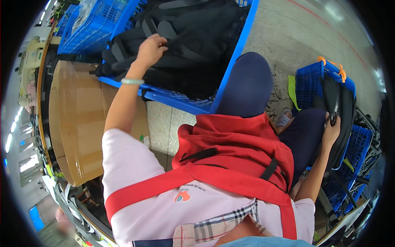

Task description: Trimming excess material from black fabric components using scissors in a manufacturing setting.

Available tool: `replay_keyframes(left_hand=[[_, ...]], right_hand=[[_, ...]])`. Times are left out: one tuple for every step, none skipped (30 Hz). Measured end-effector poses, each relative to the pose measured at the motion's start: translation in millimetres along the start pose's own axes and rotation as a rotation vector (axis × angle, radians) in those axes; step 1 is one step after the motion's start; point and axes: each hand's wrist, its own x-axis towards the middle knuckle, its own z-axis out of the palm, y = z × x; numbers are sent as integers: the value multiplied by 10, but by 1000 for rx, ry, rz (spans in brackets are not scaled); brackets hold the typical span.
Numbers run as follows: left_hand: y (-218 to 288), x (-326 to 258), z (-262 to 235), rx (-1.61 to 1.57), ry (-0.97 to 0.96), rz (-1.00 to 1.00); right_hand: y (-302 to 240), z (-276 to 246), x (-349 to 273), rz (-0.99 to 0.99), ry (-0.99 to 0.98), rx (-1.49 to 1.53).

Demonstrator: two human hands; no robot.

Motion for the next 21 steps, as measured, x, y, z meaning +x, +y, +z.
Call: replay_keyframes(left_hand=[[238,-14,-182,-128,147,30],[452,-50,-343,-196,238,88],[782,-45,-468,-210,230,125],[1083,-143,-601,-247,249,162],[1363,-175,-652,-304,272,216],[1524,-204,-643,-294,295,400],[1695,-203,-584,-297,319,588],[1908,-238,-532,-260,288,666],[2021,-264,-449,-229,291,779],[2165,-259,-350,-239,266,819],[2265,-264,-275,-238,239,853],[2318,-241,-217,-248,223,864],[2364,-205,-156,-255,248,837],[2397,-176,-113,-261,273,814],[2414,-191,-65,-266,260,828],[2412,-226,-5,-302,298,777],[2432,-246,52,-340,337,729],[2451,-297,83,-387,338,661],[2466,-317,132,-393,330,676],[2467,-353,164,-449,387,595],[2460,-374,185,-503,444,512]], right_hand=[[-101,43,-28,-47,27,141],[-327,25,-29,-60,-72,152],[-353,87,-23,-144,-120,416],[-940,11,-139,78,-326,494],[-1045,83,-204,124,-472,853],[-1126,157,-243,218,-725,1008],[-1213,243,-280,54,-947,1189],[-1511,201,-389,217,-987,1322],[-1788,193,-495,382,-1035,1461],[-1793,225,-522,360,-1154,1481],[-1781,269,-566,331,-1285,1506],[-1810,258,-635,236,-1293,1429],[-1828,234,-690,143,-1299,1350],[-1838,191,-711,190,-1288,1333],[-1824,186,-749,203,-1273,1344],[-1809,188,-781,153,-1162,1259],[-1771,189,-796,105,-1046,1171],[-1717,312,-804,36,-924,1202],[-1651,308,-814,46,-908,1206],[-1636,283,-811,107,-1031,1227],[-1634,251,-808,168,-1156,1245]])
